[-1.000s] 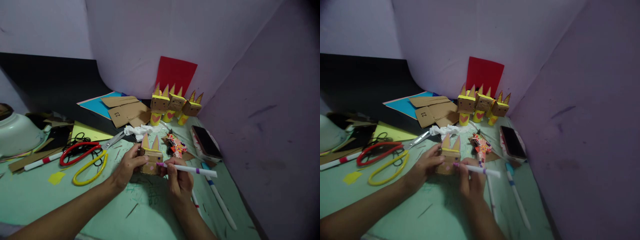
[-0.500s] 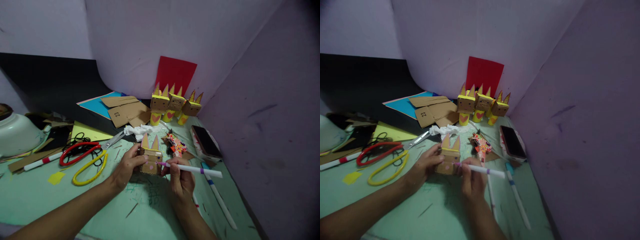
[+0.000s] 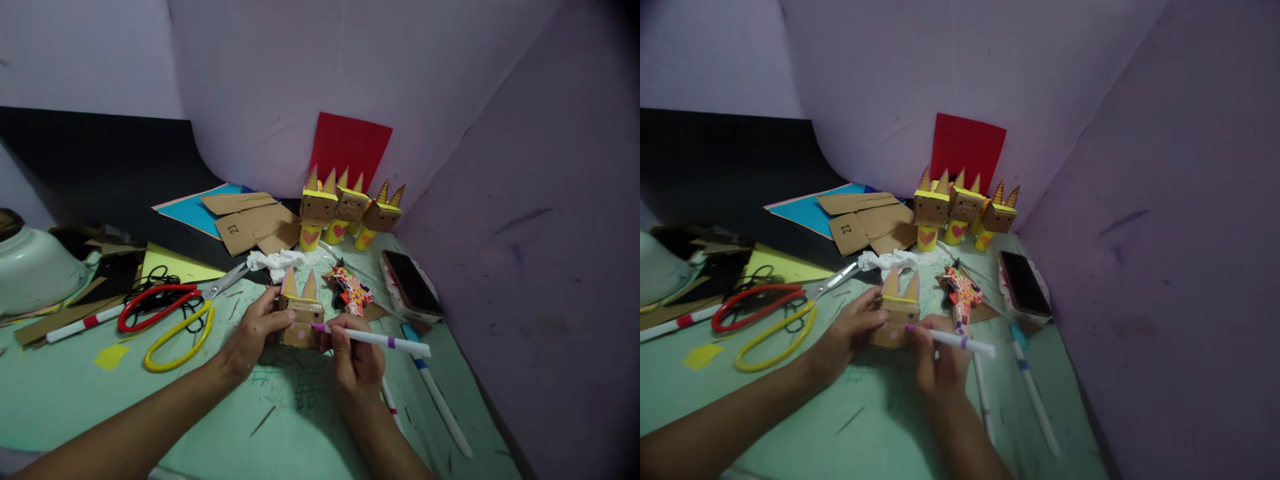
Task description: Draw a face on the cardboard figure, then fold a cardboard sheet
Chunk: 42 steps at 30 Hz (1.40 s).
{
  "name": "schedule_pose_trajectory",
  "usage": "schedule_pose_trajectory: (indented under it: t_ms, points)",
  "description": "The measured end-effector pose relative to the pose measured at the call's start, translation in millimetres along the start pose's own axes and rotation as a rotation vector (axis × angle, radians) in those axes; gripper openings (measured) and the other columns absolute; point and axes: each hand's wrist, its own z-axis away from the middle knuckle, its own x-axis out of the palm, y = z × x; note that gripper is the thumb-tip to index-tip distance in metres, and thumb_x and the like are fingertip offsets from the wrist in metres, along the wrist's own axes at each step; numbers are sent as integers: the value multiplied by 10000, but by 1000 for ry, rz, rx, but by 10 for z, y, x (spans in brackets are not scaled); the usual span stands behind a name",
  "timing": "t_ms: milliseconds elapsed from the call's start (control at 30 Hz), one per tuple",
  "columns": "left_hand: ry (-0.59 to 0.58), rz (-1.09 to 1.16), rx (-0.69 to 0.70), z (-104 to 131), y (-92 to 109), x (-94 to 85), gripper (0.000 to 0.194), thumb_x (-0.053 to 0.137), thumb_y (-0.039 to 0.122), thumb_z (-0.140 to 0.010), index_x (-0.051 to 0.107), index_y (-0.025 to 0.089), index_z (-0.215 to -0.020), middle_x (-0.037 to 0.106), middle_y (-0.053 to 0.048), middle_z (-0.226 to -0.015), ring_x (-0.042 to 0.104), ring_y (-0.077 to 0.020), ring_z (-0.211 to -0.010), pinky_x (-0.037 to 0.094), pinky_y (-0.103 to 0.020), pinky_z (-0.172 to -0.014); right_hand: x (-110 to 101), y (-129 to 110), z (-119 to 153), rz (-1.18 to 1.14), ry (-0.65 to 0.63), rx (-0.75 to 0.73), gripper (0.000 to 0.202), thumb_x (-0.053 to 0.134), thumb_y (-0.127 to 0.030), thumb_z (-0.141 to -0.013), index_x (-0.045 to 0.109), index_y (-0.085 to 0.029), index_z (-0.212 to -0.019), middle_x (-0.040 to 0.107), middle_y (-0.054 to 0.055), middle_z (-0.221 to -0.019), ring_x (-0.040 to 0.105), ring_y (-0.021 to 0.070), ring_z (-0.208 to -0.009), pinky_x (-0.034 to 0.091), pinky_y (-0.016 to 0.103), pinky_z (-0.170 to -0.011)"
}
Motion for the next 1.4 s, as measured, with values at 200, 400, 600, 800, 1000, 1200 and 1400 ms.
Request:
schedule_pose_trajectory:
  t_ms: [200,400,600,800,1000,1200,1400]
  points:
    - [-4,6,6,-20,2,0,509,666,300,-713,529,166,-1185,688,-85,-1029,654,-279,-912,505,-338,-721,11,8,14,-69,46,40,139,446,-224,-950,552,-209,-862,559,-20,-643,560,128,-541,434,253,-508]
    - [-6,-7,11,-6,12,7,529,668,288,-711,529,168,-1206,695,-84,-1021,656,-276,-923,504,-334,-737,-1,-16,11,-7,2,69,143,469,-216,-941,557,-205,-830,553,-20,-632,527,118,-532,425,244,-504]
    - [9,6,0,-5,16,18,523,679,314,-690,547,174,-1177,689,-84,-1035,656,-278,-906,517,-342,-724,5,-32,2,-56,38,86,192,445,-239,-952,554,-206,-797,553,-26,-622,549,121,-534,428,244,-508]
    - [-1,0,3,-2,10,6,513,685,305,-696,542,171,-1171,687,-82,-1015,653,-270,-897,516,-349,-741,1,-25,18,-49,27,85,155,461,-216,-943,554,-211,-819,548,-33,-625,540,115,-522,433,236,-501]
    - [9,13,2,-8,6,8,491,698,298,-672,560,171,-1126,692,-74,-1000,656,-270,-896,520,-332,-723,7,-7,20,-47,18,72,118,479,-223,-934,569,-206,-860,578,-18,-635,541,124,-527,434,238,-486]
    - [17,7,-10,-1,17,14,486,686,312,-684,552,174,-1130,692,-77,-1027,660,-268,-891,522,-326,-706,-7,-20,10,-50,53,104,198,448,-265,-950,555,-198,-797,551,-20,-623,554,122,-530,440,247,-502]
    - [-7,7,-11,11,39,14,485,676,309,-718,534,182,-1164,689,-78,-1055,656,-275,-930,520,-346,-748,5,-16,0,-85,111,131,206,456,-305,-959,554,-201,-810,552,-30,-614,544,116,-519,424,240,-497]
